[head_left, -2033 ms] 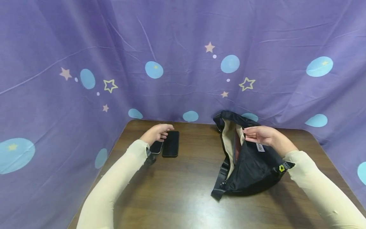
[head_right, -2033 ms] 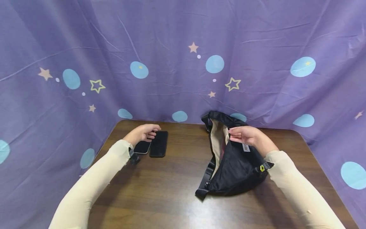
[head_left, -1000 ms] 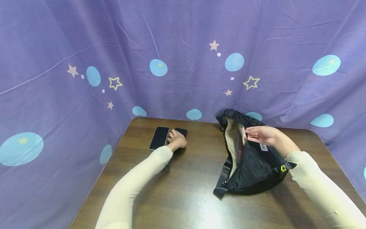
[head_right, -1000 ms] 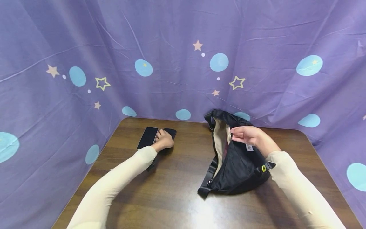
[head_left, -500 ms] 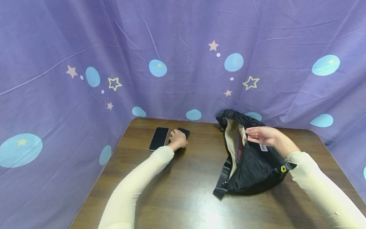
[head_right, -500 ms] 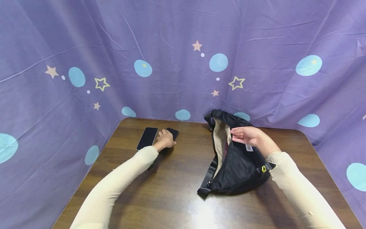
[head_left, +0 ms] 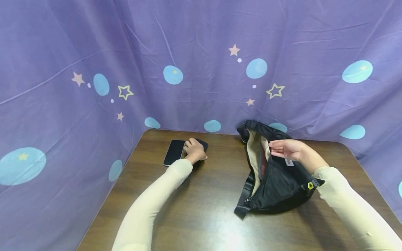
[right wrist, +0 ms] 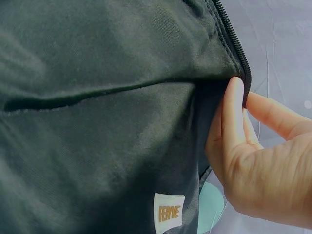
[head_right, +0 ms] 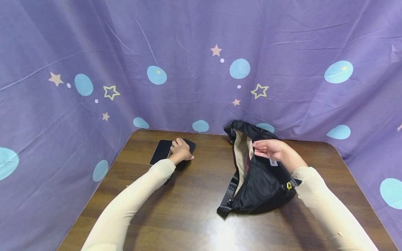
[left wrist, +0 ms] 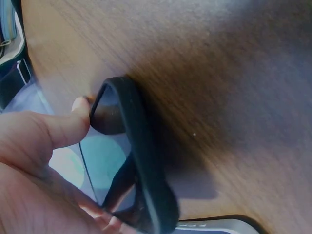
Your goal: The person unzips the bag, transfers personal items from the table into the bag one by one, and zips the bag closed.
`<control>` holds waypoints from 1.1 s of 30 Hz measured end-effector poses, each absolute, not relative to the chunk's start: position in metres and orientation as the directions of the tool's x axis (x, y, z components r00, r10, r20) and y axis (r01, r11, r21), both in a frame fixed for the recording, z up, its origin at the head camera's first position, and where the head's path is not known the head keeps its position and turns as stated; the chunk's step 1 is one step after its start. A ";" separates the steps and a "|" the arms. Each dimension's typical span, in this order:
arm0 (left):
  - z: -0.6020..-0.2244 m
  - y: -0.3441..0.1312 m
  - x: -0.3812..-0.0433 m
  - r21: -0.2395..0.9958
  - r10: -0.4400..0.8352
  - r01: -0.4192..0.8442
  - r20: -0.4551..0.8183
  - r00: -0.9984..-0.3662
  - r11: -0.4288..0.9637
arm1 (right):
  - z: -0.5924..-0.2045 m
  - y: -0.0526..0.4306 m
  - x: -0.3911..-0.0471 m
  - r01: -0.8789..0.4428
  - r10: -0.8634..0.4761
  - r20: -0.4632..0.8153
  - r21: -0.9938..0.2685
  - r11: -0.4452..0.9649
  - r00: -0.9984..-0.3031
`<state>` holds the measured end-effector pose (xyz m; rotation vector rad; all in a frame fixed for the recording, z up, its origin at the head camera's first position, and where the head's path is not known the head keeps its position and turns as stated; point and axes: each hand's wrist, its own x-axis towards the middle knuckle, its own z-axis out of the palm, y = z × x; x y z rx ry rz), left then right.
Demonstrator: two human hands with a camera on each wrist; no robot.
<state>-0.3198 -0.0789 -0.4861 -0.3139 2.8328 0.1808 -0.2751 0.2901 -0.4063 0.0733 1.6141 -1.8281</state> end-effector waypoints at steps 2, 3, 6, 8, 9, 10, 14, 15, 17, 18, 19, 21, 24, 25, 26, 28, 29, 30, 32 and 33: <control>-0.488 -0.078 -0.322 0.114 -0.203 -0.239 -0.262 -0.943 0.964 | -0.407 0.290 -0.275 0.520 -0.448 -0.468 -0.854 0.009 -0.762; -0.489 -0.077 -0.323 0.125 -0.197 -0.233 -0.251 -0.948 0.964 | -0.408 0.291 -0.275 0.521 -0.447 -0.470 -0.853 0.009 -0.761; -0.490 -0.078 -0.323 0.165 -0.168 -0.208 -0.227 -0.959 0.964 | -0.408 0.291 -0.275 0.531 -0.437 -0.479 -0.848 0.006 -0.761; -0.490 -0.079 -0.321 0.183 -0.145 -0.187 -0.221 -0.965 0.965 | -0.408 0.290 -0.275 0.534 -0.433 -0.484 -0.846 0.007 -0.760; -0.489 -0.080 -0.321 0.184 -0.135 -0.176 -0.217 -0.967 0.967 | -0.408 0.290 -0.274 0.534 -0.433 -0.485 -0.845 0.009 -0.760; -0.488 -0.080 -0.319 0.184 -0.127 -0.167 -0.211 -0.969 0.969 | -0.408 0.290 -0.274 0.535 -0.432 -0.486 -0.845 0.009 -0.760; -0.485 -0.078 -0.315 0.166 -0.116 -0.144 -0.166 -0.979 0.976 | -0.407 0.290 -0.273 0.529 -0.433 -0.485 -0.849 0.024 -0.760; -0.484 -0.077 -0.314 0.154 -0.117 -0.141 -0.156 -0.981 0.978 | -0.406 0.289 -0.273 0.527 -0.433 -0.485 -0.849 0.026 -0.760; -0.483 -0.075 -0.312 0.124 -0.118 -0.134 -0.130 -0.985 0.983 | -0.406 0.289 -0.273 0.526 -0.434 -0.484 -0.850 0.029 -0.759; -0.483 -0.073 -0.311 0.108 -0.117 -0.130 -0.118 -0.986 0.986 | -0.406 0.289 -0.274 0.526 -0.435 -0.484 -0.850 0.028 -0.759; -0.482 -0.072 -0.311 0.094 -0.116 -0.126 -0.106 -0.988 0.987 | -0.406 0.289 -0.274 0.527 -0.435 -0.484 -0.850 0.027 -0.759; -0.483 -0.070 -0.310 0.073 -0.117 -0.123 -0.081 -0.990 0.990 | -0.407 0.289 -0.275 0.530 -0.435 -0.485 -0.848 0.021 -0.759; -0.483 -0.068 -0.310 0.065 -0.122 -0.125 -0.049 -0.991 0.990 | -0.408 0.289 -0.276 0.530 -0.435 -0.484 -0.848 0.017 -0.759; -0.484 -0.067 -0.310 0.067 -0.128 -0.130 -0.044 -0.991 0.989 | -0.408 0.289 -0.276 0.530 -0.436 -0.483 -0.848 0.018 -0.759; -0.484 -0.067 -0.310 0.069 -0.131 -0.134 -0.040 -0.991 0.989 | -0.409 0.289 -0.276 0.530 -0.435 -0.483 -0.848 0.018 -0.760; -0.484 -0.067 -0.311 0.074 -0.135 -0.138 -0.042 -0.990 0.988 | -0.411 0.289 -0.277 0.526 -0.436 -0.482 -0.850 0.024 -0.760; -0.484 -0.067 -0.311 0.078 -0.135 -0.138 -0.042 -0.990 0.987 | -0.411 0.289 -0.278 0.525 -0.435 -0.483 -0.851 0.026 -0.760; -0.484 -0.068 -0.312 0.085 -0.132 -0.135 -0.041 -0.990 0.987 | -0.412 0.289 -0.278 0.524 -0.432 -0.483 -0.851 0.028 -0.761; -0.483 -0.069 -0.312 0.094 -0.119 -0.122 -0.038 -0.992 0.988 | -0.412 0.289 -0.278 0.523 -0.430 -0.484 -0.852 0.031 -0.762; -0.483 -0.069 -0.312 0.101 -0.114 -0.117 -0.032 -0.993 0.988 | -0.412 0.288 -0.278 0.522 -0.431 -0.484 -0.852 0.033 -0.762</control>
